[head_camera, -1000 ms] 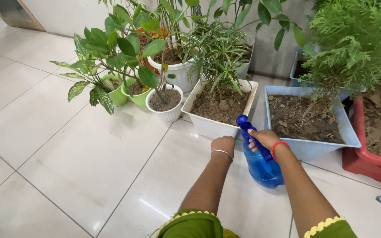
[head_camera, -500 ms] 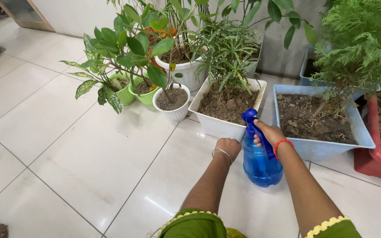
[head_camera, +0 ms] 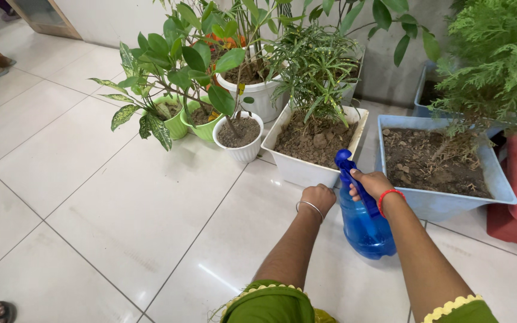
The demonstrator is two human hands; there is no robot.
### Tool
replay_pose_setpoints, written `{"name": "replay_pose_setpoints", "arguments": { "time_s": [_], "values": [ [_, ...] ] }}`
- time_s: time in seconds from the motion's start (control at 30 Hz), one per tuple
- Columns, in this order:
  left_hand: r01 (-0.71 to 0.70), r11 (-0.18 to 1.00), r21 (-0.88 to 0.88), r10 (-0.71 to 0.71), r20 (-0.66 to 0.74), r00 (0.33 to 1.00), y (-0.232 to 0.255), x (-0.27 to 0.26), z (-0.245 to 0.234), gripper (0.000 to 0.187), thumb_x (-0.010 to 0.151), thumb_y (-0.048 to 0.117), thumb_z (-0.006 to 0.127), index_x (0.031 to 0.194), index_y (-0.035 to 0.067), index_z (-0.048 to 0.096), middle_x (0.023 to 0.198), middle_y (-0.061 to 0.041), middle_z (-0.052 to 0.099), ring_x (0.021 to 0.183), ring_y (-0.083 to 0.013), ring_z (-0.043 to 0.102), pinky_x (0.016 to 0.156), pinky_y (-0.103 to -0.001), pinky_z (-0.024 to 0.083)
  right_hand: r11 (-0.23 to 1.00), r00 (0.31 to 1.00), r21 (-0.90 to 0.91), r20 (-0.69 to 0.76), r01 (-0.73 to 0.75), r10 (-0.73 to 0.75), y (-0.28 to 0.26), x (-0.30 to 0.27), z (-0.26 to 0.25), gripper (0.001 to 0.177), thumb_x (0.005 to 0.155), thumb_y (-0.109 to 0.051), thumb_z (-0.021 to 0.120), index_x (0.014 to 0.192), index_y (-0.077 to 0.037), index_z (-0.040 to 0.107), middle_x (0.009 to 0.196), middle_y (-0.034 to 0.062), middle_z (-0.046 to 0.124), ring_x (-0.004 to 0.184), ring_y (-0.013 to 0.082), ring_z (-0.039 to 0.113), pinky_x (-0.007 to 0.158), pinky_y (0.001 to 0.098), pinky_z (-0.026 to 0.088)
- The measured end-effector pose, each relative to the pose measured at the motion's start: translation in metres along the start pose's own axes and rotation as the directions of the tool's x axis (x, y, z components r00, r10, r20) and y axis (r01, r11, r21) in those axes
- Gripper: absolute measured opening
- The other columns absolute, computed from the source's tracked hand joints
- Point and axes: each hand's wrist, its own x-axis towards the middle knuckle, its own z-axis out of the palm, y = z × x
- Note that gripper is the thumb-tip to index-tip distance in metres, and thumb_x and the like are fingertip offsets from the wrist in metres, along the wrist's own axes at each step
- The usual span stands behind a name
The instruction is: The person uses a blue spray bottle to mist several potted plants arranged on a tiled floor. They move from one pot to the next, spraying the soil and foliage of each plant in sequence.
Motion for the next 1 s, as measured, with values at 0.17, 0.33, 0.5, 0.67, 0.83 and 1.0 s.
{"name": "replay_pose_setpoints", "arguments": {
  "time_s": [0.17,0.33,0.5,0.67,0.83,1.0],
  "values": [
    [-0.02,0.999,0.036,0.021,-0.03,0.999,-0.006,0.003,0.011,0.018,0.092,0.015,0.065,0.108,0.008,0.071,0.102,-0.006,0.075,0.096,-0.0176,0.072,0.063,-0.033,0.06,0.995,0.999,0.094,-0.023,-0.034,0.036,-0.013,-0.02,0.002,0.059,0.089,-0.053,0.069,0.089,0.006,0.071,0.072,0.0153,0.068,0.057,0.0235,0.063,0.06,0.0345,0.055],
    [-0.032,0.999,0.043,0.035,-0.058,0.998,-0.004,0.004,0.013,0.016,0.094,0.014,0.062,0.107,0.01,0.07,0.099,-0.003,0.075,0.095,-0.0167,0.072,0.061,-0.034,0.058,0.99,0.999,0.136,-0.016,-0.038,0.041,-0.021,-0.027,0.003,0.059,0.088,-0.055,0.069,0.09,0.005,0.071,0.073,0.0149,0.068,0.058,0.0235,0.063,0.061,0.0354,0.055],
    [-0.009,1.0,-0.009,0.009,-0.038,0.999,0.005,0.006,0.007,0.019,0.094,0.016,0.061,0.111,0.011,0.067,0.1,-0.005,0.074,0.092,-0.0174,0.073,0.062,-0.033,0.058,0.998,0.999,0.064,-0.029,-0.03,0.032,-0.015,-0.023,0.003,0.061,0.089,-0.056,0.068,0.09,0.005,0.072,0.076,0.0155,0.071,0.06,0.023,0.065,0.064,0.0348,0.055],
    [0.023,0.999,-0.025,-0.023,-0.002,1.0,0.006,-0.004,-0.011,0.027,0.098,0.016,0.061,0.123,0.012,0.07,0.137,-0.009,0.056,0.104,-0.0257,0.07,0.074,-0.035,0.059,0.998,0.999,0.065,-0.032,-0.02,0.022,-0.002,-0.008,-0.004,0.058,0.091,-0.054,0.067,0.09,0.005,0.071,0.077,0.015,0.071,0.061,0.0227,0.066,0.064,0.0354,0.056],
    [0.065,0.998,0.014,-0.066,0.232,0.971,-0.004,-0.019,-0.043,0.032,0.09,0.016,0.07,0.121,0.019,0.077,0.173,-0.004,0.01,0.126,-0.0295,0.057,0.089,-0.034,0.054,0.997,0.998,0.071,-0.051,-0.027,0.031,0.008,0.0,-0.009,0.057,0.093,-0.051,0.066,0.09,0.005,0.071,0.077,0.0157,0.071,0.061,0.0232,0.067,0.065,0.0346,0.056],
    [0.15,0.988,-0.034,-0.135,0.283,0.95,-0.004,-0.022,-0.053,0.031,0.09,0.019,0.071,0.121,0.017,0.076,0.174,-0.002,0.007,0.125,-0.0298,0.057,0.087,-0.033,0.056,0.998,0.998,0.065,-0.057,-0.023,0.027,0.01,0.005,-0.008,0.058,0.093,-0.051,0.066,0.09,0.006,0.072,0.077,0.0165,0.072,0.061,0.0242,0.066,0.065,0.0345,0.056]
  ]
}}
